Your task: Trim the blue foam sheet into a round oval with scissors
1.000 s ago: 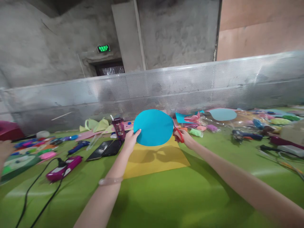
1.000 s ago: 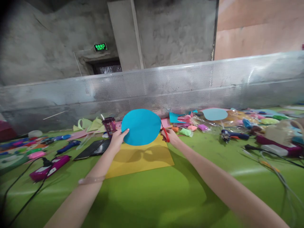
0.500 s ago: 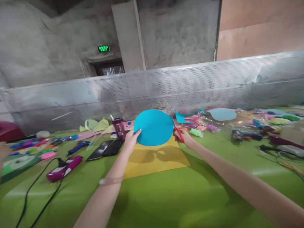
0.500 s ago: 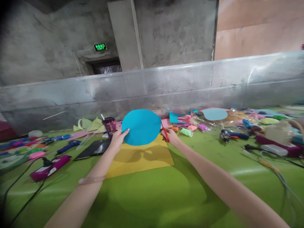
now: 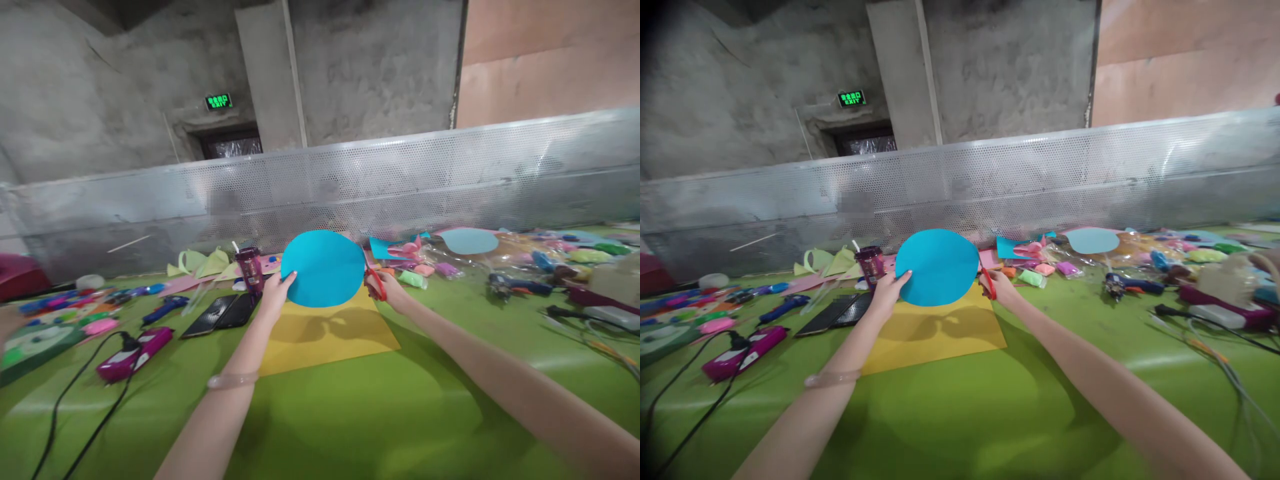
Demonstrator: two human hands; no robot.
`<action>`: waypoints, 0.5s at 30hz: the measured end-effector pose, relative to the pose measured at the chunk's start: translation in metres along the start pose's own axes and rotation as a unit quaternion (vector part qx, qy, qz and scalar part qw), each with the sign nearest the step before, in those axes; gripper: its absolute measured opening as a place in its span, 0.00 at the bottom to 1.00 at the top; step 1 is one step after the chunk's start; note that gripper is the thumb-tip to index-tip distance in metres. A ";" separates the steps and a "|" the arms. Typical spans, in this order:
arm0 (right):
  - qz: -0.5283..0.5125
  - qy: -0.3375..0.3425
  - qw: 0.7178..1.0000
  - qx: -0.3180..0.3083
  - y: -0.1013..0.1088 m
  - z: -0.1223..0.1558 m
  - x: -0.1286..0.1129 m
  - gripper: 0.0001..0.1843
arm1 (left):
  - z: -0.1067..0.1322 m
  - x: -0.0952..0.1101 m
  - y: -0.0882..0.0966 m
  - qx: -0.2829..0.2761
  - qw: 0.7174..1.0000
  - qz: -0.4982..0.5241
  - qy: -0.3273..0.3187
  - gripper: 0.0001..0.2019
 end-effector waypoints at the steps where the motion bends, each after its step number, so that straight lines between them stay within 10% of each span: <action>1: 0.004 0.004 1.000 -0.001 0.000 0.000 -0.001 0.09 | 0.000 0.000 0.000 0.001 1.000 0.002 0.002 0.25; 15: 0.035 0.012 0.999 0.002 0.002 -0.001 0.001 0.08 | 0.002 0.005 0.001 0.005 1.000 0.014 -0.001 0.24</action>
Point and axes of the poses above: each hand's wrist, its own z-axis away from the middle knuckle, its own y-axis out of the back of the hand, x = y × z, the point moved 7 cm from there along -z, towards the middle knuckle, and after that the axes turned 3 degrees about -y, right-handed, at the moved point
